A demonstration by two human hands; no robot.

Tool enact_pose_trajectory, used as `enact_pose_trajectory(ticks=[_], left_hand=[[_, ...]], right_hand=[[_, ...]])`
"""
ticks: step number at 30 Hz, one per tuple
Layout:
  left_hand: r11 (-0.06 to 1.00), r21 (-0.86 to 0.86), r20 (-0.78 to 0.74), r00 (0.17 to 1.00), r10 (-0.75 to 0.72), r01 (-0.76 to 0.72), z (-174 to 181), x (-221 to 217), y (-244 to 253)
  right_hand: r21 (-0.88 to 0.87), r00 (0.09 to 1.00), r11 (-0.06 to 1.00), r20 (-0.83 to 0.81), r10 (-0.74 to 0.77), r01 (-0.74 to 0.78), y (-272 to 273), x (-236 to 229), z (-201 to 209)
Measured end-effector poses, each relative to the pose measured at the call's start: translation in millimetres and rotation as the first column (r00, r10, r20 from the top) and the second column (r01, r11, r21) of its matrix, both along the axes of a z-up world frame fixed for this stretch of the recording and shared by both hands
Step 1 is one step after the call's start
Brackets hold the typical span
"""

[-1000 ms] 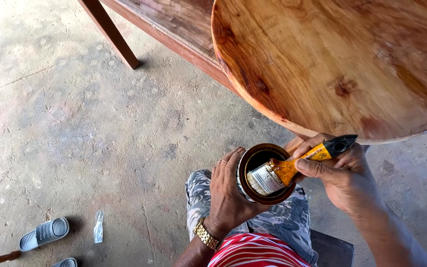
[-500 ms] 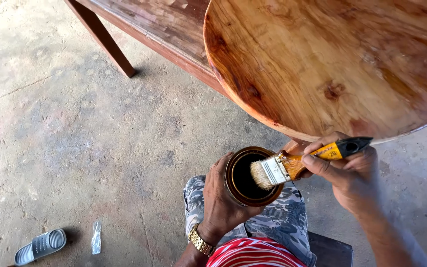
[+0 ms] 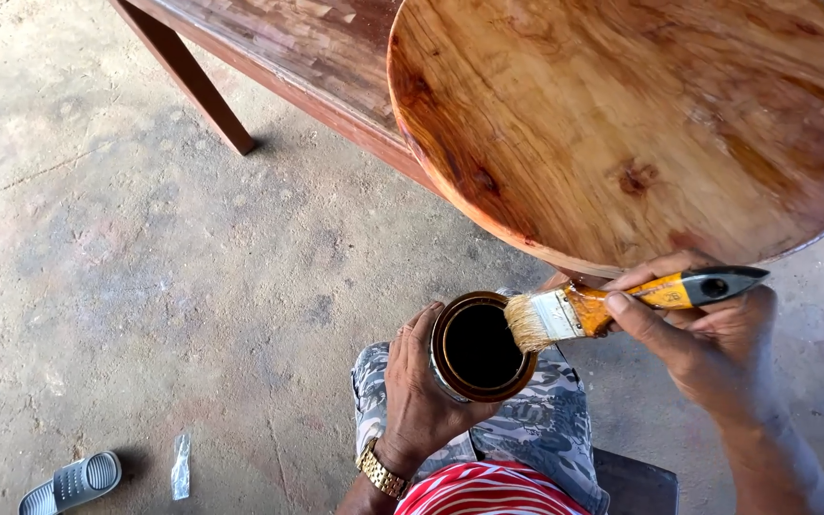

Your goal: Varnishing a circular wooden tabletop with a brush and then using a scraper tool on the edges.

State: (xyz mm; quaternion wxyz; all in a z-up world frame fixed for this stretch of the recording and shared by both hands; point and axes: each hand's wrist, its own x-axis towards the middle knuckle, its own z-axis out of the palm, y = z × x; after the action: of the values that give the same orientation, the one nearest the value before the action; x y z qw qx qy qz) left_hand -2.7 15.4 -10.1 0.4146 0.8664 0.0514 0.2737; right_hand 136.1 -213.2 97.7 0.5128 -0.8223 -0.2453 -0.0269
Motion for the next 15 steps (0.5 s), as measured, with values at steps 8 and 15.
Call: enact_pose_trajectory(ticks=[8, 15], left_hand=[[0.999, -0.048, -0.057, 0.998, 0.018, -0.021, 7, 3, 5], [0.84, -0.534, 0.03, 0.995, -0.097, 0.098, -25, 0, 2]], right_hand=[[0.219, 0.859, 0.836, 0.24, 0.453, -0.502, 0, -1, 3], [-0.063, 0.621, 0.655, 0.26, 0.739, -0.753, 1, -6, 31]])
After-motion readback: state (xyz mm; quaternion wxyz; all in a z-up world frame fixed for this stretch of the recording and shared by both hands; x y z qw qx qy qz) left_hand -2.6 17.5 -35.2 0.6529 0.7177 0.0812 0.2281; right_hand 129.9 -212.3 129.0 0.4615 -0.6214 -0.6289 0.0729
